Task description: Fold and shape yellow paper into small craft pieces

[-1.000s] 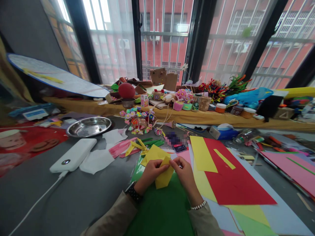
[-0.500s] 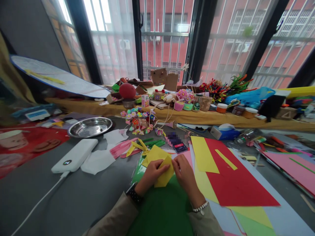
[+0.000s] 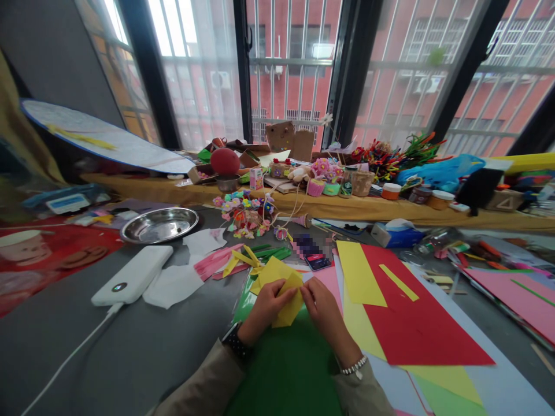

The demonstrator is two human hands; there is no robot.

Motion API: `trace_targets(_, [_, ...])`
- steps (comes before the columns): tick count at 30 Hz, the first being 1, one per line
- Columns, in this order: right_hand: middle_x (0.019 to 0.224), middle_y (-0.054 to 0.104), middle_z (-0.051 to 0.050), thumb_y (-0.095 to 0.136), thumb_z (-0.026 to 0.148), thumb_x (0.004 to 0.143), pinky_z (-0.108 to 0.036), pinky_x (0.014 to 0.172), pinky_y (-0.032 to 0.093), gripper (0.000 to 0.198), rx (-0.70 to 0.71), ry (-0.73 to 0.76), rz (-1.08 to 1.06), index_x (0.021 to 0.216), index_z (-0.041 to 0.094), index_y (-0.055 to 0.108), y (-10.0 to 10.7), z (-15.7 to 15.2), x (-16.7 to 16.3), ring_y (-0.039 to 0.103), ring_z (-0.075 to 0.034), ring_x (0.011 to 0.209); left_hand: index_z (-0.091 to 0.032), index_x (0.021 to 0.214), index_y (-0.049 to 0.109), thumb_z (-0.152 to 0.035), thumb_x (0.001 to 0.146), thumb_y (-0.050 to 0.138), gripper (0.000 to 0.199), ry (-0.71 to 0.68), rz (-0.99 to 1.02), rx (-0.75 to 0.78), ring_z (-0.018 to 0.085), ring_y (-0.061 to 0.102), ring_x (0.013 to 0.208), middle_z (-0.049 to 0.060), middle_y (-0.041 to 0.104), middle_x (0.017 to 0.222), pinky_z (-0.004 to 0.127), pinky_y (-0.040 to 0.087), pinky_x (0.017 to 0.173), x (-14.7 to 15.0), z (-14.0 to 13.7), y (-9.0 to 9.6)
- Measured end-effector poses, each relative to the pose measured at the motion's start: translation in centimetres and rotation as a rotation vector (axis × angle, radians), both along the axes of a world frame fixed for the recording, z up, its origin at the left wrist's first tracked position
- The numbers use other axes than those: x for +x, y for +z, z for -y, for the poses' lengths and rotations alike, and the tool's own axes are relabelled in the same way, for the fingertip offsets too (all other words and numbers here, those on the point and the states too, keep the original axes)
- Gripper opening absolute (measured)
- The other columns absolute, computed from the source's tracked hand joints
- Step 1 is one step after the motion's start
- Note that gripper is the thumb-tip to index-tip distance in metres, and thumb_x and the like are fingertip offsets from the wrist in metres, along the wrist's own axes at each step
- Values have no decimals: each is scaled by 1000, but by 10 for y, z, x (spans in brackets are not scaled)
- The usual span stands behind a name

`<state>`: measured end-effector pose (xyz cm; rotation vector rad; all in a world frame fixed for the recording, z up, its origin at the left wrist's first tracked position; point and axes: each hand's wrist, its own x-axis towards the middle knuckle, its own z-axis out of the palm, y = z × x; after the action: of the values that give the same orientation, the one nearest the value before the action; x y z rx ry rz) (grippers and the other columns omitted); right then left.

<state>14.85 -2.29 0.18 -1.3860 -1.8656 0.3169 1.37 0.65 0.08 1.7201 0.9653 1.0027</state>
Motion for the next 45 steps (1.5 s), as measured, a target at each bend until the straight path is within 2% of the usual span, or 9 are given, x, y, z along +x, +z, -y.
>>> trace_targets(11, [59, 42, 1, 30, 30, 81, -23, 50, 34, 24, 7, -12, -24, 63, 20, 40, 0, 0, -1, 43, -13, 56, -15, 53, 39, -36, 68, 45, 27, 37, 46, -3, 8, 33, 50, -5, 35, 51, 18, 26, 45, 0, 0, 1])
trace_targets(15, [59, 41, 2, 29, 34, 81, -23, 50, 34, 26, -38, 14, -57, 62, 20, 39, 2, 1, -1, 42, -13, 55, -15, 52, 39, -37, 67, 47, 28, 46, 41, -16, 8, 33, 49, -5, 34, 51, 19, 25, 45, 0, 0, 1])
trace_targets(21, [54, 38, 3, 29, 35, 81, -22, 49, 32, 30, -77, -17, -179, 57, 20, 36, 7, 3, 2, 41, -12, 52, -14, 57, 43, -37, 68, 46, 26, -62, 84, -31, 8, 33, 50, -4, 36, 53, 18, 26, 45, 0, 3, 4])
trace_targets(26, [57, 42, 3, 35, 33, 79, -21, 48, 30, 23, -86, 4, -232, 63, 19, 43, 9, 6, 3, 41, -12, 52, -13, 56, 44, -37, 69, 45, 27, -113, 22, 6, 8, 32, 50, -4, 35, 53, 19, 24, 45, -1, 4, 4])
trace_targets(31, [51, 39, 4, 41, 31, 76, -21, 47, 28, 25, -55, -57, -162, 54, 18, 40, 9, 7, 4, 39, -11, 49, -14, 53, 40, -39, 70, 44, 30, -110, -83, 20, 7, 32, 50, -5, 33, 52, 19, 22, 45, -1, 1, 0])
trace_targets(35, [49, 38, 4, 41, 31, 76, -20, 45, 28, 27, -80, -54, -216, 52, 18, 40, 12, 8, 5, 38, -10, 48, -14, 53, 40, -40, 70, 44, 32, -110, -119, 41, 7, 31, 50, -5, 33, 51, 19, 21, 45, -1, 0, -1])
trace_targets(39, [57, 48, 2, 43, 34, 75, -19, 47, 32, 22, -150, 21, -285, 63, 16, 50, 15, 9, 9, 44, -11, 53, -13, 52, 40, -41, 69, 45, 33, -137, -97, 16, 7, 31, 48, -6, 31, 50, 19, 20, 43, -1, 1, 0])
trace_targets(42, [54, 47, 3, 49, 36, 72, -19, 45, 31, 23, -151, -2, -325, 62, 16, 52, 14, 7, 12, 42, -10, 50, -13, 50, 43, -43, 66, 48, 35, -135, -42, -27, 6, 31, 47, -6, 32, 48, 19, 21, 42, -1, 3, 2])
trace_targets(45, [49, 46, 4, 50, 37, 71, -18, 41, 30, 24, -160, -56, -455, 61, 16, 52, 11, 5, 14, 40, -8, 44, -12, 58, 52, -43, 65, 51, 32, -87, 106, -123, 8, 40, 49, -3, 44, 53, 18, 28, 44, 0, 3, 5])
